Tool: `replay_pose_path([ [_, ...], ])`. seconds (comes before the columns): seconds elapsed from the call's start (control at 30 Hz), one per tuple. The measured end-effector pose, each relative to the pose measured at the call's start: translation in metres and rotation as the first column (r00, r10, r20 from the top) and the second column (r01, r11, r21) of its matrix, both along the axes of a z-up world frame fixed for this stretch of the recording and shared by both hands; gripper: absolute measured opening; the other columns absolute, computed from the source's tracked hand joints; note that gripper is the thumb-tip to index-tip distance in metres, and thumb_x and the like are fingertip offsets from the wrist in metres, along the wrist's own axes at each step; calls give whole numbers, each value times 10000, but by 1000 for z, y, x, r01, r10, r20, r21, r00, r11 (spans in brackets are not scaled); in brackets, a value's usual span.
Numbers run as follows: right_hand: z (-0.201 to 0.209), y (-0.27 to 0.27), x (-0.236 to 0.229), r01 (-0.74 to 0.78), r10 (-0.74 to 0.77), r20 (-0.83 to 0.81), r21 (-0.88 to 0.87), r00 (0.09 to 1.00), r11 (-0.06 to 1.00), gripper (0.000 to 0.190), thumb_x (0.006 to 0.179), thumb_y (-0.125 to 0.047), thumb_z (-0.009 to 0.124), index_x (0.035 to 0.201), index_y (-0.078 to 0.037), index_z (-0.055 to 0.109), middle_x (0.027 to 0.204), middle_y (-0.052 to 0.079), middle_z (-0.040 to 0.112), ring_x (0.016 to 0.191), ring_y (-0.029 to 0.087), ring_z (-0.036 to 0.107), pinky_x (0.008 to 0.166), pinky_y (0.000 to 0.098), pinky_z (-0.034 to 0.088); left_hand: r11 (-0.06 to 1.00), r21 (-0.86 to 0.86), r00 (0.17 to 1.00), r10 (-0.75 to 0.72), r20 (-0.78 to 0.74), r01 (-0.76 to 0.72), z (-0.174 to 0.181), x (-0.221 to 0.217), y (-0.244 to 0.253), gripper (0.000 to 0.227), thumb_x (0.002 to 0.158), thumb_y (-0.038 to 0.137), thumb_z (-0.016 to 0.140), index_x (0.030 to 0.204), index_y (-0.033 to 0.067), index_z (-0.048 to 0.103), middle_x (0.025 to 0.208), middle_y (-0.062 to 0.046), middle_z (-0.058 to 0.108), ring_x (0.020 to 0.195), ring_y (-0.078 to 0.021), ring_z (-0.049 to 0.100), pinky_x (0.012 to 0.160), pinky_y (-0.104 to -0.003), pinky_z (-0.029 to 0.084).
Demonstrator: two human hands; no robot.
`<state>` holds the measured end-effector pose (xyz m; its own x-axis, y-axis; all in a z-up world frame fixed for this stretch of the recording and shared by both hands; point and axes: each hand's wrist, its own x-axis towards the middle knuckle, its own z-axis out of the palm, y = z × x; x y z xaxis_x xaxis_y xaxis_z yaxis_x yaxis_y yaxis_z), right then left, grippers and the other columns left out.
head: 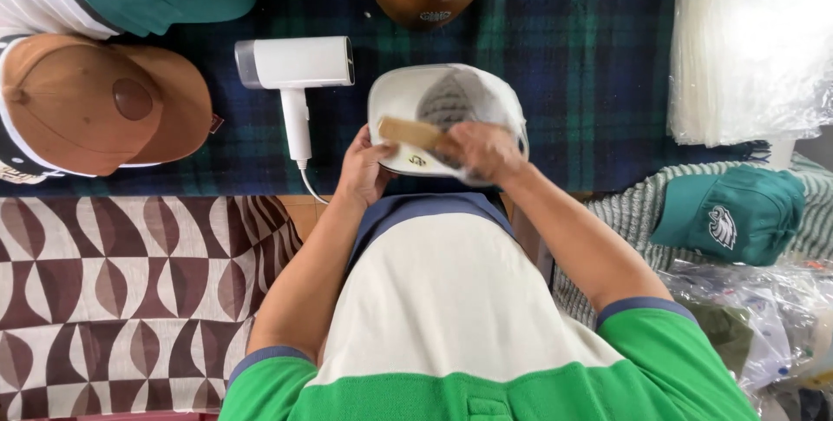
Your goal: Cleaning a white baseball cap by brushing both the interior and exterior surfaces with a wooden brush.
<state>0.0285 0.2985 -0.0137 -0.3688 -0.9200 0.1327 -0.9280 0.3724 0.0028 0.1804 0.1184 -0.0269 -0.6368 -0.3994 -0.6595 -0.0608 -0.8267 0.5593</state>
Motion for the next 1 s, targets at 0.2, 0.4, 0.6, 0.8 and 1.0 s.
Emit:
replay_pose_path([
  [0.2, -13, 0, -9, 102, -90, 78, -165, 993, 981, 410, 1019, -541, 567, 826, -183, 515, 693, 65, 564, 639, 312, 658, 529, 440, 484, 1000, -24, 1000, -14, -13, 14, -14, 3, 10, 462, 813, -32, 709, 1241, 74, 572, 885, -164, 703, 608, -314, 700, 351, -359, 525],
  [0.4, 45, -19, -22, 409, -292, 615, -54, 732, 911, 504, 1128, -624, 343, 953, -165, 455, 890, 24, 508, 812, 291, 631, 672, 447, 588, 999, -44, 1000, -22, -21, 21, -26, 5, 17, 485, 831, -49, 700, 1280, 32, 536, 893, -172, 689, 613, -320, 697, 361, -371, 538],
  [0.6, 15, -23, 15, 17, 16, 190, -169, 982, 985, 538, 1033, -644, 466, 760, -183, 526, 629, -14, 567, 582, 253, 660, 510, 413, 500, 994, -105, 992, -53, -112, 42, -59, 5, 27, 421, 867, -57, 681, 1249, 42, 533, 887, -194, 675, 610, -392, 712, 394, -464, 604],
  [0.8, 42, -21, -5, 170, 22, 438, -395, 899, 903, 516, 1071, -563, 556, 755, -159, 501, 622, 28, 502, 643, 289, 633, 536, 367, 442, 997, -73, 996, -19, -85, 13, 0, 3, 26, 436, 870, -50, 685, 1250, 16, 481, 925, -181, 662, 661, -339, 721, 397, -401, 607],
  [1.0, 9, -7, -45, 165, -163, 31, -284, 986, 944, 448, 1099, -591, 533, 839, -225, 545, 656, -45, 542, 546, 189, 607, 485, 339, 482, 996, -83, 997, -27, -72, 21, -1, 9, 25, 466, 848, -42, 702, 1264, 37, 509, 922, -145, 667, 647, -293, 710, 375, -363, 574],
])
